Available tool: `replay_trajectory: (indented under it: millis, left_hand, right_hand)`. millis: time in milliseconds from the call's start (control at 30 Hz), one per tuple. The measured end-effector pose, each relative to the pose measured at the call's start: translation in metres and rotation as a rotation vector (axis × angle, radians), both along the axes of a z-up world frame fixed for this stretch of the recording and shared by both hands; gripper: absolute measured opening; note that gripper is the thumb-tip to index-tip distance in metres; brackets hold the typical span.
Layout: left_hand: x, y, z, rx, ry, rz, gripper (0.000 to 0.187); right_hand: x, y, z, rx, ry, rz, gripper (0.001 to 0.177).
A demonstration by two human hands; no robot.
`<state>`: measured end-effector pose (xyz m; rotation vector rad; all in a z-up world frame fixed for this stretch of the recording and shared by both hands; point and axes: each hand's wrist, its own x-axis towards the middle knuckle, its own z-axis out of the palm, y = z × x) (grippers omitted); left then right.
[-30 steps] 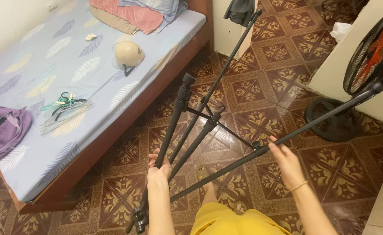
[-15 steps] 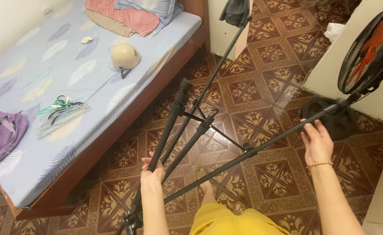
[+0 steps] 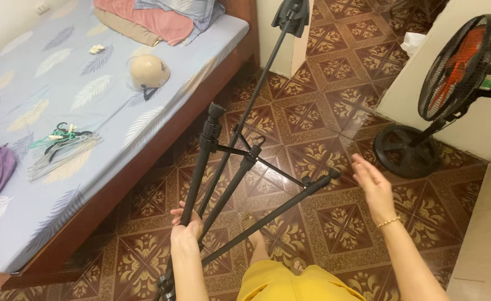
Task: The person assembles a camera tripod by extending its legs and adjusting the central column and head. They tighten leg locks and adjust the pan-tilt mechanism to prepare the tripod for use.
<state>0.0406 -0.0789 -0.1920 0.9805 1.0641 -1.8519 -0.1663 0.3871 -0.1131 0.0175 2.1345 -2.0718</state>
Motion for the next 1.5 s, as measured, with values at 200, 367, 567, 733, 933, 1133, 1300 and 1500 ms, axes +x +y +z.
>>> replay_trajectory:
  millis: [200, 367, 567, 733, 933, 1133, 1300, 1500]
  left_hand:
    - [0.014, -0.005, -0.019, -0.084, 0.032, -0.058, 0.035]
    - [0.033, -0.01, -0.05, -0.085, 0.019, -0.141, 0.025]
    - [0.038, 0.001, -0.073, -0.117, 0.048, -0.199, 0.037]
    - [0.042, 0.02, -0.062, -0.224, 0.196, -0.249, 0.04]
    - [0.038, 0.035, -0.037, -0.111, 0.43, -0.339, 0.046]
    - [0.009, 0.055, -0.033, -0.114, 0.395, -0.431, 0.05]
    - [0.0, 0.093, -0.035, -0.257, 0.553, -0.51, 0.048]
    - [-0.001, 0.104, -0.001, -0.427, 0.704, -0.518, 0.046]
  right_hand:
    - [-0.003, -0.021, -0.019, -0.03, -0.088, 0.089, 0.038]
    - [-0.029, -0.039, -0.019, 0.223, 0.0, 0.295, 0.041]
    - [-0.085, -0.101, -0.018, -0.261, -0.411, 0.475, 0.054]
    - [-0.09, -0.122, -0.031, -0.246, -0.45, 0.555, 0.045]
    - [-0.085, -0.103, -0.042, -0.375, -0.496, 0.427, 0.031]
    - [-0.098, -0.109, -0.05, -0.403, -0.449, 0.232, 0.015]
    - [-0.114, -0.104, -0.043, -0.264, -0.47, 0.145, 0.016]
    - [-0.102, -0.083, -0.042, -0.264, -0.463, 0.094, 0.034]
